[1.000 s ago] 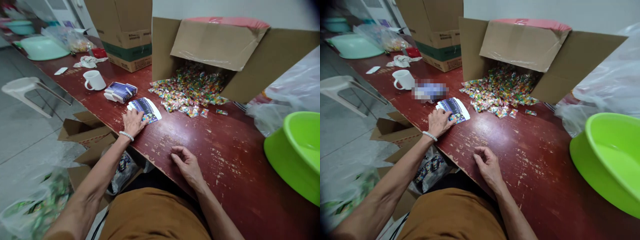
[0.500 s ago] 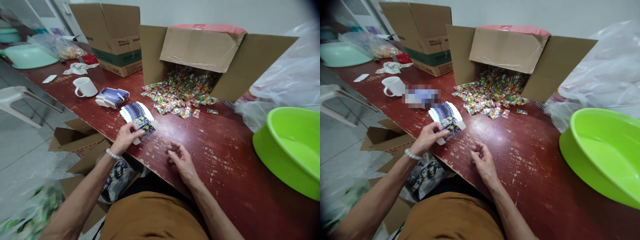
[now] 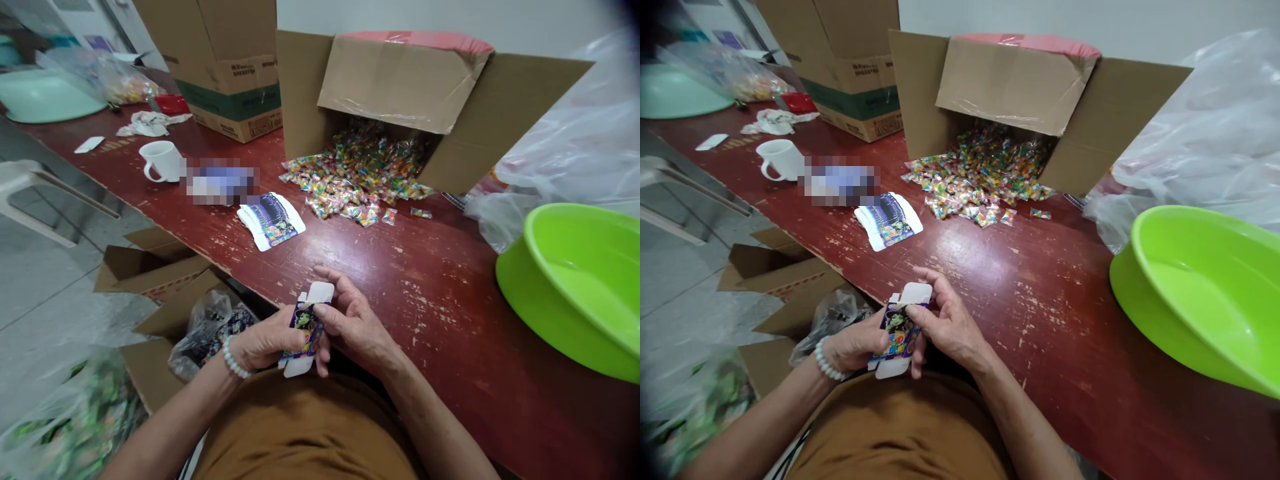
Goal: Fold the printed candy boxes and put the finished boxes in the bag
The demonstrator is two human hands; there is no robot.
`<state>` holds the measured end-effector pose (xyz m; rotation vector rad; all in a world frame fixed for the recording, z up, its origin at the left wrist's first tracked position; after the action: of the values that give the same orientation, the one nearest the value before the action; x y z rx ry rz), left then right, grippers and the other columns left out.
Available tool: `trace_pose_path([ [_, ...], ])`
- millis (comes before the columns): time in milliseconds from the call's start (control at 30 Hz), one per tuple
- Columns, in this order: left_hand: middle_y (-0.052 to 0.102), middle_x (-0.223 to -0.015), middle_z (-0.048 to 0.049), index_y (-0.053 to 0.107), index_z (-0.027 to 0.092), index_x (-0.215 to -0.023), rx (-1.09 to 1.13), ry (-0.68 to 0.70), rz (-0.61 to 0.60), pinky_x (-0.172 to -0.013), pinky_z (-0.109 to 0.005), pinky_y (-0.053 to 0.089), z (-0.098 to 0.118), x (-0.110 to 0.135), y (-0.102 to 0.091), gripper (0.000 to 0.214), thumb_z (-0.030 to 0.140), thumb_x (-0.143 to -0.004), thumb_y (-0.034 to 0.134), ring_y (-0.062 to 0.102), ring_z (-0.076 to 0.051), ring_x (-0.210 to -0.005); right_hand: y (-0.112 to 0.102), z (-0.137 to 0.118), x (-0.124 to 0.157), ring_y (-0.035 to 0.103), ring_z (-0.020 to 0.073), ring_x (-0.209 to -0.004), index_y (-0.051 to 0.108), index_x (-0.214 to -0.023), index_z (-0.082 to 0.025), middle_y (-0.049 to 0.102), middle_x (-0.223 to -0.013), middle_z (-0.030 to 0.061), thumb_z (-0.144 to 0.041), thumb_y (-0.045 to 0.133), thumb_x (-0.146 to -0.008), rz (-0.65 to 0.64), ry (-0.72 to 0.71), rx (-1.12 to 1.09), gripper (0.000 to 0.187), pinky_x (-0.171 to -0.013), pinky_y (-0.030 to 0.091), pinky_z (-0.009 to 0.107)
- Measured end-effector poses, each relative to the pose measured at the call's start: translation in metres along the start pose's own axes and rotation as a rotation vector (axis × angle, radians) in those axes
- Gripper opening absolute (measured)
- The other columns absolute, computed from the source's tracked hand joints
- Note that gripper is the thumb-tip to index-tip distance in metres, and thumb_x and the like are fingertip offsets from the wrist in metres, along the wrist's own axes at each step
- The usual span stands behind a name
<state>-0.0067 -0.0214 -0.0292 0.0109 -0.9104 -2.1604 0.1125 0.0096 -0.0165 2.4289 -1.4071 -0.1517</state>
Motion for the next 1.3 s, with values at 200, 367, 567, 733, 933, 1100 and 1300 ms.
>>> trace_pose_path([
  [200, 0.075, -0.082, -0.0122, 0.076, 0.013, -0.091, -0.1, 0.074, 0.1, -0.061, -0.025, 0.051, 0.004, 0.001, 0.004, 0.055, 0.056, -0.058, 0.087, 0.069, -0.021, -0.07, -0.004, 0.005, 0.001, 0.065, 0.0161, -0.082, 0.055, -0.127, -0.029, 0.066, -0.108, 0.0034, -0.042, 0.077, -0.079, 0.047, -0.003, -0.04, 0.054, -0.067, 0.056, 0.027],
  [367, 0.074, -0.08, -0.011, 0.076, 0.014, -0.089, -0.112, 0.101, 0.113, -0.064, -0.027, 0.053, 0.011, 0.001, 0.008, 0.054, 0.057, -0.058, 0.087, 0.069, -0.022, -0.072, -0.007, 0.009, 0.003, 0.064, 0.0174, -0.084, 0.057, -0.121, -0.026, 0.067, -0.105, 0.0052, -0.043, 0.073, -0.082, 0.109, -0.06, 0.042, 0.046, -0.071, 0.055, 0.029],
  [567, 0.074, -0.076, -0.01, 0.075, 0.015, -0.097, -0.154, 0.131, 0.126, -0.063, -0.029, 0.054, 0.011, -0.003, 0.002, 0.065, 0.069, -0.061, 0.08, 0.069, -0.022, -0.066, -0.008, -0.025, 0.012, 0.054, 0.0242, -0.111, 0.063, -0.112, -0.026, 0.053, -0.118, 0.0084, -0.025, 0.074, -0.078, 0.263, -0.459, 0.714, 0.036, -0.097, 0.048, 0.04],
  [733, 0.075, -0.08, -0.0131, 0.074, 0.01, -0.098, -0.216, 0.08, 0.058, -0.067, -0.031, 0.055, 0.006, -0.008, -0.005, 0.066, 0.067, -0.064, 0.079, 0.072, -0.024, -0.071, -0.006, -0.038, 0.003, 0.053, 0.0209, -0.098, 0.067, -0.092, -0.022, 0.051, -0.099, 0.0046, -0.018, 0.072, -0.081, 0.111, -0.441, 0.877, 0.012, -0.088, 0.048, 0.037],
  [933, 0.076, -0.096, -0.0148, 0.07, 0.012, -0.109, 0.07, 0.058, 0.03, -0.073, -0.036, 0.06, -0.001, -0.011, -0.021, 0.066, 0.063, -0.068, 0.079, 0.075, -0.026, -0.077, -0.029, -0.036, -0.002, 0.055, 0.0172, -0.095, 0.064, -0.08, -0.021, 0.051, -0.097, 0.0019, -0.026, 0.07, -0.087, -0.06, -0.281, 0.57, 0.011, -0.086, 0.047, 0.033],
  [1100, 0.077, -0.098, -0.0165, 0.068, 0.011, -0.114, 0.071, 0.125, 0.087, -0.074, -0.035, 0.06, 0.006, -0.006, -0.04, 0.065, 0.058, -0.071, 0.079, 0.076, -0.028, -0.081, -0.084, -0.036, -0.006, 0.055, 0.0178, -0.086, 0.065, -0.077, -0.021, 0.052, -0.09, 0.0017, -0.028, 0.07, -0.085, 0.09, -0.168, 0.828, 0.012, -0.079, 0.046, 0.032],
  [1300, 0.077, -0.083, -0.0103, 0.068, 0.013, -0.104, 0.088, 0.143, 0.071, -0.069, -0.035, 0.06, 0.011, -0.006, -0.025, 0.053, 0.049, -0.069, 0.085, 0.076, -0.026, -0.071, -0.104, -0.026, -0.013, 0.059, 0.0221, -0.089, 0.069, -0.101, -0.023, 0.058, -0.099, 0.006, -0.029, 0.07, -0.084, 0.327, -0.123, 1.182, 0.018, -0.08, 0.047, 0.036],
])
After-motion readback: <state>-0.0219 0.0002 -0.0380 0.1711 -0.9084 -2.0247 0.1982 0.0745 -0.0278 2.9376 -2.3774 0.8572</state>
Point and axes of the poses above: each hand's wrist, its own x-axis away from the middle knuckle, its own y-axis out of the palm, z = x × y, the point moved 5 cm from there along -x, towards the middle knuckle
